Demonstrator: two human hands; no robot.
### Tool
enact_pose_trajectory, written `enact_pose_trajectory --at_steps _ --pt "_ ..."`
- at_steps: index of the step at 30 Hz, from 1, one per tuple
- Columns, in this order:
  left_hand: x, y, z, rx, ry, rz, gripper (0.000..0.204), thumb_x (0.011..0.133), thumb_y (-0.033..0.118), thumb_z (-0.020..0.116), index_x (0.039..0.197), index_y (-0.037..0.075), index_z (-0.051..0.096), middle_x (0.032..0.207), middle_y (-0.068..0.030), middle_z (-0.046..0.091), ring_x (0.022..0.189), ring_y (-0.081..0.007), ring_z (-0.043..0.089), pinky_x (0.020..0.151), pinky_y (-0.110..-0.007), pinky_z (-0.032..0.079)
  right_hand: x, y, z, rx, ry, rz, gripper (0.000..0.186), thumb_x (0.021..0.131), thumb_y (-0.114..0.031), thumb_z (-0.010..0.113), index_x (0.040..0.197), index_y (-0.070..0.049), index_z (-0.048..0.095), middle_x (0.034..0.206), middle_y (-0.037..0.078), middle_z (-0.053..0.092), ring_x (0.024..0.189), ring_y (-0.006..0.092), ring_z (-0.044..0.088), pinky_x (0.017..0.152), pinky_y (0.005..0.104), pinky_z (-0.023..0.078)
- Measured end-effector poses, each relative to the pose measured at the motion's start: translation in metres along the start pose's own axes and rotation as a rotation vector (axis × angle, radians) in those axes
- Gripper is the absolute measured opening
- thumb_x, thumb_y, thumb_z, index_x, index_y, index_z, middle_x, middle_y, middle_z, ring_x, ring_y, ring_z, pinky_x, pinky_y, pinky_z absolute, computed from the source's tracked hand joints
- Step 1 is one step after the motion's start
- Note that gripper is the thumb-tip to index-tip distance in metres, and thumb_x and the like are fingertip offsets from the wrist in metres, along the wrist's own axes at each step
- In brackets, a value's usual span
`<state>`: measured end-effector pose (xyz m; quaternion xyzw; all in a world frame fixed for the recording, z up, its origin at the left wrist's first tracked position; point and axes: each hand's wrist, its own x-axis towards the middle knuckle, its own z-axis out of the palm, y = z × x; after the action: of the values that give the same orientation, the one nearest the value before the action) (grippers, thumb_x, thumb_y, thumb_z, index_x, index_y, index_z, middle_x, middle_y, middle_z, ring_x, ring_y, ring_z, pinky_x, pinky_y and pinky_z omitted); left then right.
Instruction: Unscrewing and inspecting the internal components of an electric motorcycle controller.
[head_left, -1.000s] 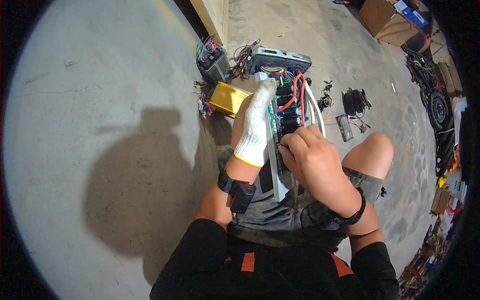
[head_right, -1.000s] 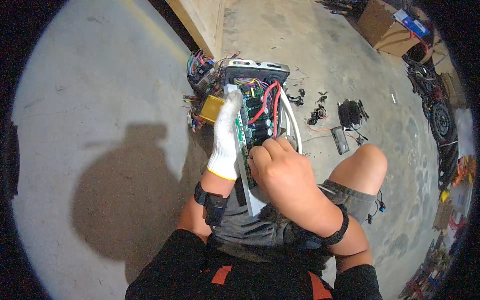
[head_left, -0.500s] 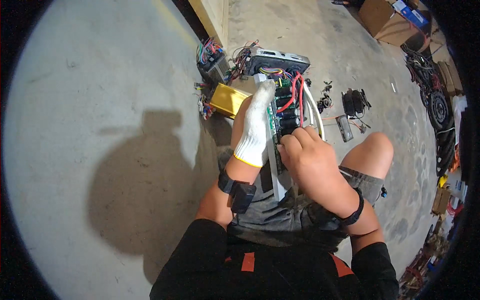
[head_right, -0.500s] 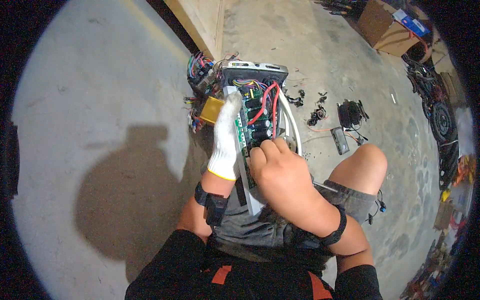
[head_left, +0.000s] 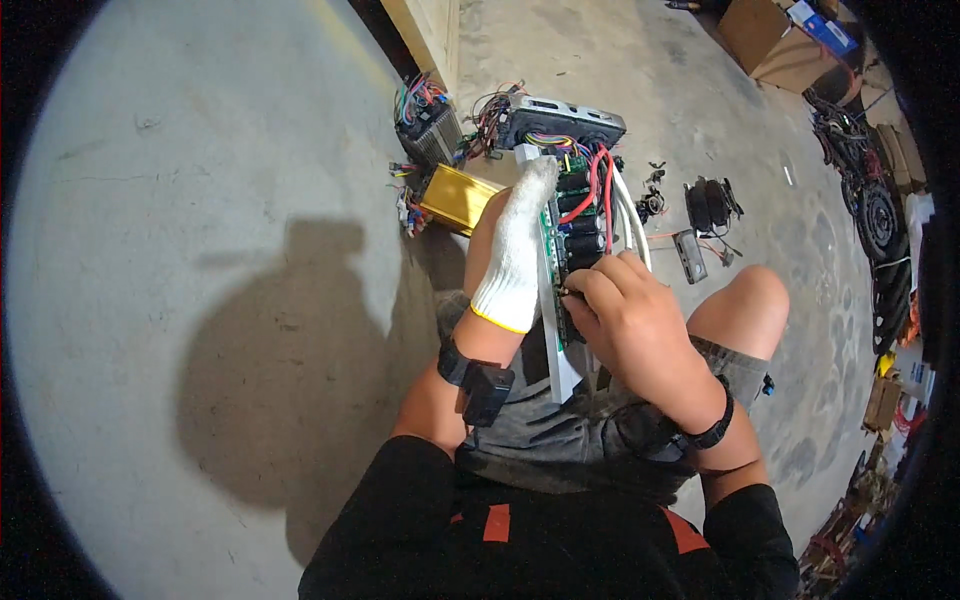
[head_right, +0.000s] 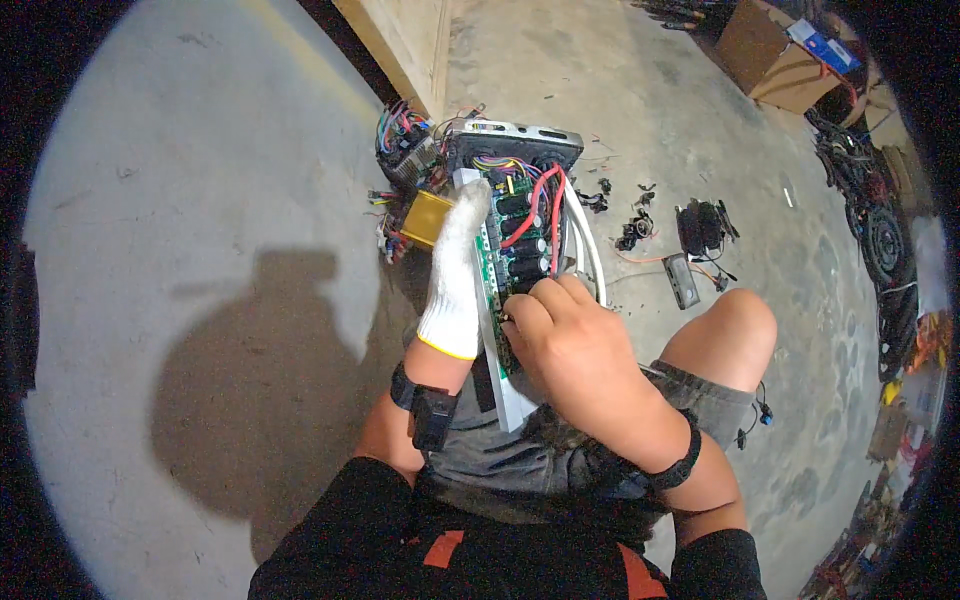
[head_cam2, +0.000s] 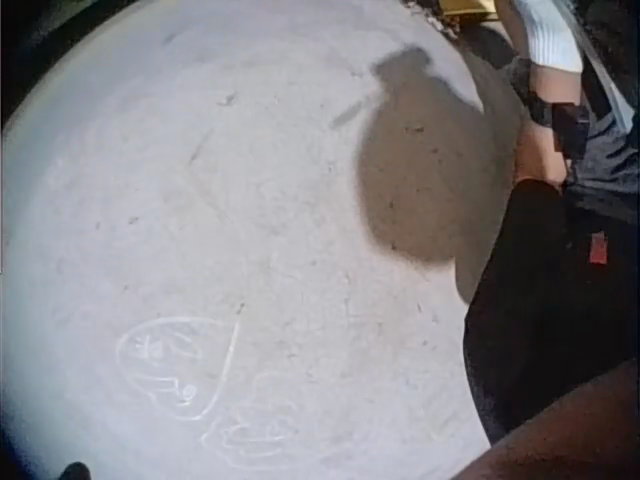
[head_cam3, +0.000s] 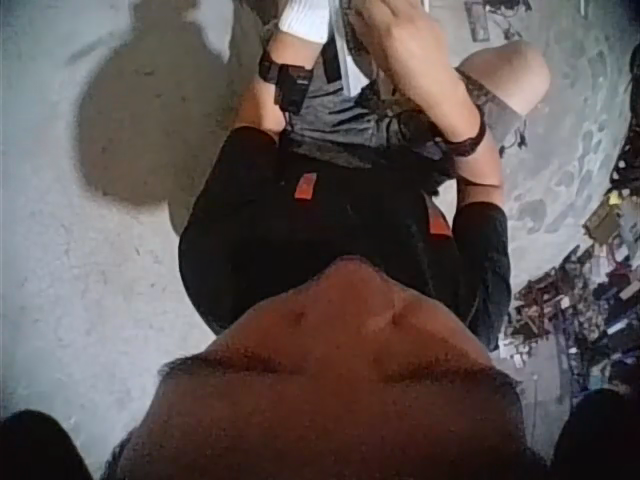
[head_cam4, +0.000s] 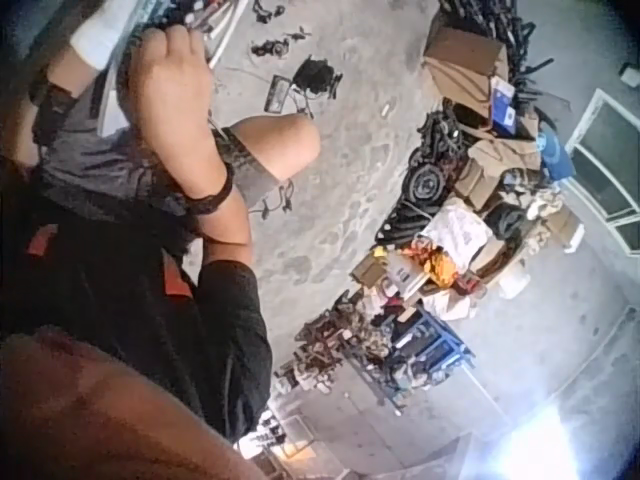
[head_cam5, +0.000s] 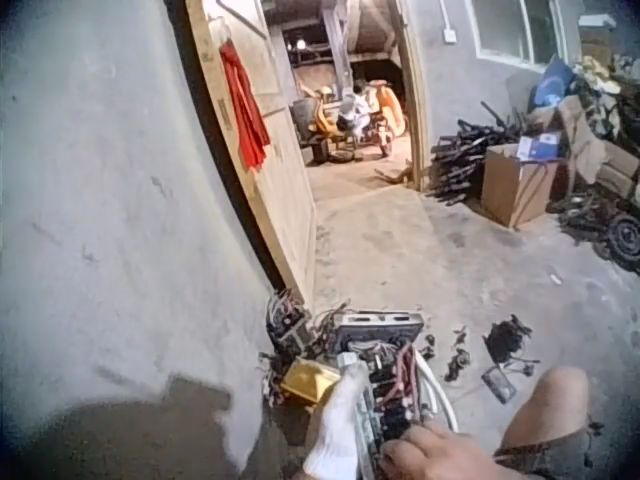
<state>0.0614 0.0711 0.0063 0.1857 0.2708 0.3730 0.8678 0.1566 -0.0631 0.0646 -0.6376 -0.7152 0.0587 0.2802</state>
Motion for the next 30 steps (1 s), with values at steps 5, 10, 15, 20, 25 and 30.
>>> enact_pose_trajectory --at_steps 5,10,15,20,25,30 --pt "0.0 0.001 -0.001 0.045 -0.003 0.001 0.042 0.105 0.039 0.062 0.114 0.0 0.075 0.101 -0.0039 0.076 0.083 -0.0121 0.071 0.077 -0.028 0.058 0.002 -0.001 -0.006 0.063 -0.036 0.013 0.017 0.085 -0.009 0.076 0.1 -0.005 0.069 0.089 0.01 0.062 0.088 0.0315 0.063 0.073 0.0414 0.056" --pt "0.002 -0.002 -0.002 0.055 0.009 0.006 0.043 0.104 0.04 0.063 0.114 -0.001 0.076 0.1 -0.0041 0.076 0.083 -0.0118 0.071 0.076 -0.028 0.058 0.001 -0.001 -0.005 0.053 -0.031 0.05 0.017 0.086 -0.008 0.075 0.101 -0.005 0.069 0.09 0.009 0.062 0.088 0.0308 0.063 0.072 0.0408 0.056" --pt "-0.001 0.0 0.002 0.054 0.008 0.004 0.044 0.105 0.039 0.063 0.114 -0.002 0.076 0.102 -0.0044 0.076 0.085 -0.0118 0.071 0.077 -0.029 0.058 0.0 -0.001 -0.004 0.0 -0.031 0.034 0.017 0.085 -0.007 0.074 0.101 -0.005 0.069 0.089 0.009 0.062 0.086 0.0295 0.062 0.069 0.0394 0.056" --pt "0.008 0.001 -0.013 0.098 -0.038 0.043 0.041 0.107 0.036 0.059 0.125 0.0 0.07 0.114 -0.0084 0.075 0.096 -0.0183 0.073 0.087 -0.036 0.06 0.004 -0.001 -0.007 0.002 -0.045 -0.004 0.018 0.083 -0.008 0.075 0.1 -0.006 0.069 0.089 0.008 0.062 0.085 0.0291 0.063 0.068 0.0404 0.056" --pt "0.01 0.0 -0.016 0.108 -0.04 -0.025 0.042 0.11 0.034 0.055 0.137 0.003 0.064 0.125 -0.0119 0.074 0.108 -0.0242 0.074 0.097 -0.043 0.062 0.004 -0.001 -0.005 0.002 -0.041 0.018 0.016 0.084 -0.009 0.076 0.099 -0.006 0.069 0.087 0.008 0.061 0.084 0.0292 0.063 0.068 0.0403 0.056" --pt "0.007 0.001 -0.012 0.059 -0.076 -0.011 0.04 0.11 0.033 0.055 0.136 0.003 0.065 0.125 -0.0117 0.074 0.108 -0.0239 0.074 0.098 -0.042 0.061 0.003 -0.004 -0.002 -0.034 -0.036 0.048 0.014 0.085 -0.01 0.075 0.097 -0.007 0.068 0.087 0.008 0.061 0.085 0.0295 0.064 0.067 0.0406 0.057"
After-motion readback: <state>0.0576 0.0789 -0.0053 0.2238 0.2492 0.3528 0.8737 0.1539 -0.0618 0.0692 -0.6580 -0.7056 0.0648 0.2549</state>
